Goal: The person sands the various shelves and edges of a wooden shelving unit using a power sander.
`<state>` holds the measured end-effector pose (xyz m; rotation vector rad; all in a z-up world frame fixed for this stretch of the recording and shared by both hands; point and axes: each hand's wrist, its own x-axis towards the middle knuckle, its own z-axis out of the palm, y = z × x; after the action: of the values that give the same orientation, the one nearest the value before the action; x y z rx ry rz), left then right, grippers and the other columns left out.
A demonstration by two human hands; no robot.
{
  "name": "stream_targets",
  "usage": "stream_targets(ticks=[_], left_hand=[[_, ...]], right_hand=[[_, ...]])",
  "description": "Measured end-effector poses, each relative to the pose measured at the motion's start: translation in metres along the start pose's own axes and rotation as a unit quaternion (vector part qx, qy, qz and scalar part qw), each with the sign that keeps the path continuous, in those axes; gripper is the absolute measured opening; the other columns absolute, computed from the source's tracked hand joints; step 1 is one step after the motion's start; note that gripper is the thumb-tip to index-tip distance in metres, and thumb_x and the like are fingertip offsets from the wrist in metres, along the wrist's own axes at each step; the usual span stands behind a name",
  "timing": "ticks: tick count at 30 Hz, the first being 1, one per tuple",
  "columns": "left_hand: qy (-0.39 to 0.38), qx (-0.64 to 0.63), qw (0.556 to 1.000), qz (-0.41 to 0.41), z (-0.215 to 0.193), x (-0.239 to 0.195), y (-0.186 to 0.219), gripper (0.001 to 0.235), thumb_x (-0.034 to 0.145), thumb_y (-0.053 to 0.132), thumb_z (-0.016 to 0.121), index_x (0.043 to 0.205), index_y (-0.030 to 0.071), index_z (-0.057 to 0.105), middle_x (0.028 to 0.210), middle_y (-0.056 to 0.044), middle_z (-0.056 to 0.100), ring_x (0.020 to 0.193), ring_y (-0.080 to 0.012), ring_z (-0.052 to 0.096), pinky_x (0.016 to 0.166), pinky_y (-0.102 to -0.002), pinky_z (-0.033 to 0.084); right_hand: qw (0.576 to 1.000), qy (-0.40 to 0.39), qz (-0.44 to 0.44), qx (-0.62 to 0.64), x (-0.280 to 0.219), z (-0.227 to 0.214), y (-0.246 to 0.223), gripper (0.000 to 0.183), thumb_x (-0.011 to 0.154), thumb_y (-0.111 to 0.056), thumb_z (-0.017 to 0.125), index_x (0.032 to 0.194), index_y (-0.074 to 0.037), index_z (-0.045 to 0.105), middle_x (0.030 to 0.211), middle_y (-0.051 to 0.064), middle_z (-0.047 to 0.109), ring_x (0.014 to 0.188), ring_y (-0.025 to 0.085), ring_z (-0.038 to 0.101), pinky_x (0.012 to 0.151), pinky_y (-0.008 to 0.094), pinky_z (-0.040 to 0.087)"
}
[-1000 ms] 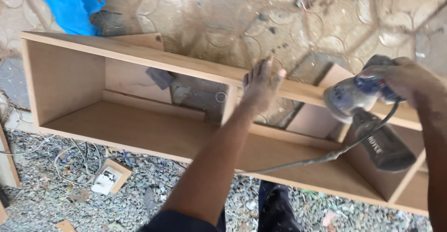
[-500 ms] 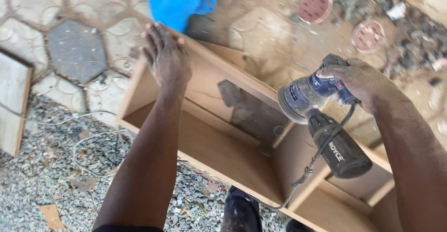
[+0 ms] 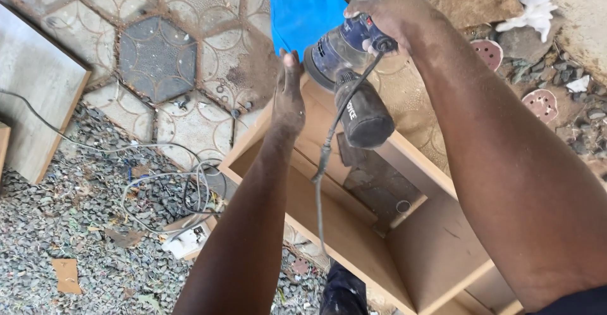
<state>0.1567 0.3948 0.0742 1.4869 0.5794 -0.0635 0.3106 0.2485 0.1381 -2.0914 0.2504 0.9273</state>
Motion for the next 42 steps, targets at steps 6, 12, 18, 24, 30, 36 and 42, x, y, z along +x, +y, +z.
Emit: stream_targets(ticks=[6,12,18,24,30,36,42], left_hand=[[0.037,0.045,0.997,-0.043,-0.008,0.027,-0.032,0.095,0.088,0.072,0.039,0.162,0.013,0.026,0.172,-0.012,0.007,0.159,-0.0265,-0.005,0.125,-0.046,-0.007],[0.012,0.402,0.913,-0.070,0.047,-0.012,-0.001,0.114,0.085,0.084,0.021,0.163,0.004,-0.005,0.173,-0.015,-0.008,0.160,-0.0289,-0.011,0.127,-0.050,-0.008],[-0.086,0.545,0.716,0.428,0.202,-0.116,-0.173,0.062,0.108,0.039,0.068,0.154,0.007,0.042,0.156,-0.035,0.037,0.141,-0.0520,0.044,0.108,-0.066,0.043],[-0.322,0.559,0.753,0.128,0.314,-0.252,-0.174,0.081,0.107,0.063,0.039,0.153,-0.003,0.043,0.163,-0.021,0.037,0.154,-0.0342,0.029,0.127,-0.051,0.017],[-0.362,0.654,0.659,0.090,0.413,-0.350,-0.213,0.091,0.097,0.074,0.042,0.163,0.013,0.027,0.173,-0.009,0.017,0.160,-0.0270,0.004,0.127,-0.057,-0.002],[-0.431,0.701,0.566,0.042,0.492,-0.414,-0.211,0.085,0.101,0.067,0.038,0.166,0.017,0.016,0.173,-0.008,0.013,0.160,-0.0262,-0.003,0.125,-0.061,-0.008],[-0.437,0.646,0.626,0.007,0.486,-0.402,-0.216,0.084,0.101,0.080,0.014,0.165,0.026,0.019,0.173,0.002,0.013,0.159,-0.0204,-0.004,0.123,-0.060,-0.012]], right_hand=[[0.989,0.006,0.148,-0.007,-0.088,-0.042,0.032,0.031,0.093,-0.048,0.065,0.115,-0.027,0.068,0.110,0.003,0.071,0.098,0.015,0.065,0.082,0.025,0.052],[0.959,0.048,0.279,0.015,-0.153,-0.106,0.184,0.055,0.087,-0.050,0.072,0.123,-0.009,0.068,0.114,0.009,0.071,0.098,0.022,0.066,0.086,0.033,0.052],[0.958,0.140,0.216,0.124,-0.179,-0.140,0.430,0.063,0.090,-0.033,0.076,0.133,0.007,0.052,0.105,0.024,0.064,0.087,0.030,0.071,0.068,0.039,0.060],[0.939,0.232,0.240,0.088,-0.298,-0.189,0.495,0.045,0.078,-0.034,0.076,0.110,-0.005,0.066,0.091,0.017,0.071,0.083,0.030,0.075,0.065,0.042,0.060],[0.904,0.300,0.272,0.135,-0.404,-0.238,0.649,0.037,0.079,-0.027,0.078,0.107,-0.006,0.065,0.088,0.015,0.071,0.080,0.030,0.075,0.061,0.041,0.061],[0.848,0.408,0.292,0.172,-0.501,-0.272,0.810,0.041,0.081,-0.030,0.084,0.110,-0.013,0.060,0.090,0.011,0.065,0.077,0.027,0.070,0.051,0.039,0.056],[0.827,0.467,0.268,0.164,-0.535,-0.262,0.823,0.050,0.086,-0.036,0.086,0.117,-0.014,0.053,0.099,0.011,0.062,0.090,0.026,0.068,0.063,0.041,0.055]])
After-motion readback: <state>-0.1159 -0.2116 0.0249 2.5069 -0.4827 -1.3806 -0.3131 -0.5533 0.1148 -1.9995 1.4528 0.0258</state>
